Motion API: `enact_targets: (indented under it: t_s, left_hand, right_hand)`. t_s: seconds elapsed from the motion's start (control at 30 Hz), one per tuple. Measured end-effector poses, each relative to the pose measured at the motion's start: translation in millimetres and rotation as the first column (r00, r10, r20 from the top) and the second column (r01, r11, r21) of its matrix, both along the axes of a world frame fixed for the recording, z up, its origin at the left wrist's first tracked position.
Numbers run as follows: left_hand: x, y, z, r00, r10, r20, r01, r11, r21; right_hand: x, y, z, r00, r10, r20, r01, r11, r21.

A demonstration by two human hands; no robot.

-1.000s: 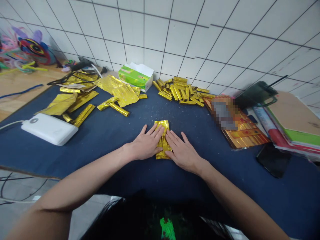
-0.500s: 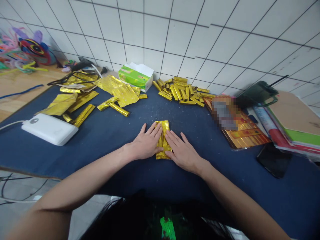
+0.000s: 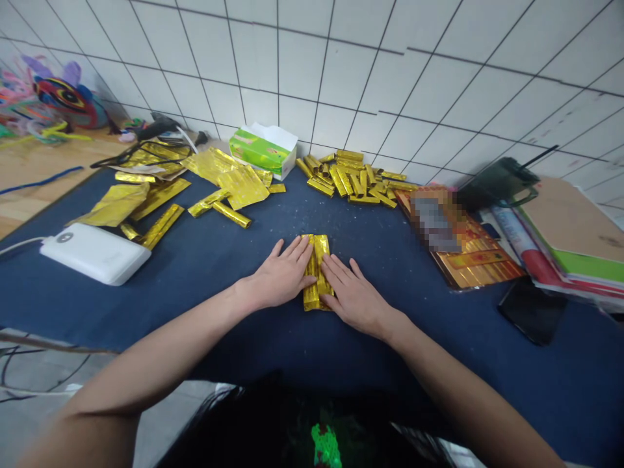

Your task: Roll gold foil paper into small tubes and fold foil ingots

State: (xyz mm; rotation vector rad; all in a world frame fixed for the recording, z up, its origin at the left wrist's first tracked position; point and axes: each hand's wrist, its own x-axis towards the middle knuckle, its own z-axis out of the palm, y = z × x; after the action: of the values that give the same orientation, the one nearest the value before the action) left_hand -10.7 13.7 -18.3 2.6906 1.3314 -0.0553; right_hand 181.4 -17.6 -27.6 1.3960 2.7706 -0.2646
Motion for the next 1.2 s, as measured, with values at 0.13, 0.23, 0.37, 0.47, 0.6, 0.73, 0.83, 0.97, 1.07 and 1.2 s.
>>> enact_targets:
  t_s: [0.13,0.23,0.37,0.47,0.6,0.73,0.83,0.97,1.07,1.2]
  left_hand:
    - [0.0,-1.5,-1.9,0.999,-0.041,-0.034,0.041,0.999,-0.003]
    - [1.2,-3.5,-4.6,0.998,-0.045,-0.048,0.046,0.999,0.024]
    - [2.0,-4.9,-5.9,0.998,-0.051,-0.046,0.053,0.998,0.047]
    - [2.0,-4.9,-5.5,0.998,-0.048,-0.052,0.051,0.998,0.047]
    - [2.2,-5.0,-5.4,0.998,-0.045,-0.047,0.047,0.997,0.063]
    - [4.6,-5.8,-4.7,0.999,-0.029,-0.023,0.03,0.999,0.042]
    - [6.9,-3.9,-4.1,0.999,-0.012,0.05,0.012,1.0,0.003]
    - [7.7,5.7,-5.0,0.911,0.2,0.361,-0.177,0.98,-0.096]
    - [7.5,16.1,-6.8,0.674,0.485,0.557,-0.334,0.873,-0.356]
    - [9.2,29.8,-5.8,0.551,0.679,0.486,-0.294,0.703,-0.648]
  right_hand:
    - [1.1,-0.4,-3.1,0.999,0.0,-0.035,0.0,1.0,0.012]
    - [1.9,-0.5,-4.5,1.0,0.007,-0.025,-0.006,1.0,0.03]
    - [2.2,-0.5,-4.6,1.0,0.008,-0.008,-0.007,0.999,0.042]
    - [1.6,-0.3,-3.3,1.0,0.003,-0.006,-0.003,0.999,0.036]
    - [0.5,0.1,-1.4,1.0,0.002,0.009,-0.002,1.0,0.024]
    - [0.4,0.2,-1.4,1.0,0.002,0.006,-0.002,1.0,0.026]
    - [1.2,0.1,-2.7,1.0,0.006,-0.005,-0.006,1.0,0.031]
    - [2.3,0.0,-4.8,1.0,0.009,-0.013,-0.008,0.999,0.039]
    - [2.1,0.0,-5.1,1.0,0.007,-0.019,-0.006,0.999,0.038]
    - [0.7,0.1,-3.2,1.0,0.001,-0.011,-0.001,1.0,0.024]
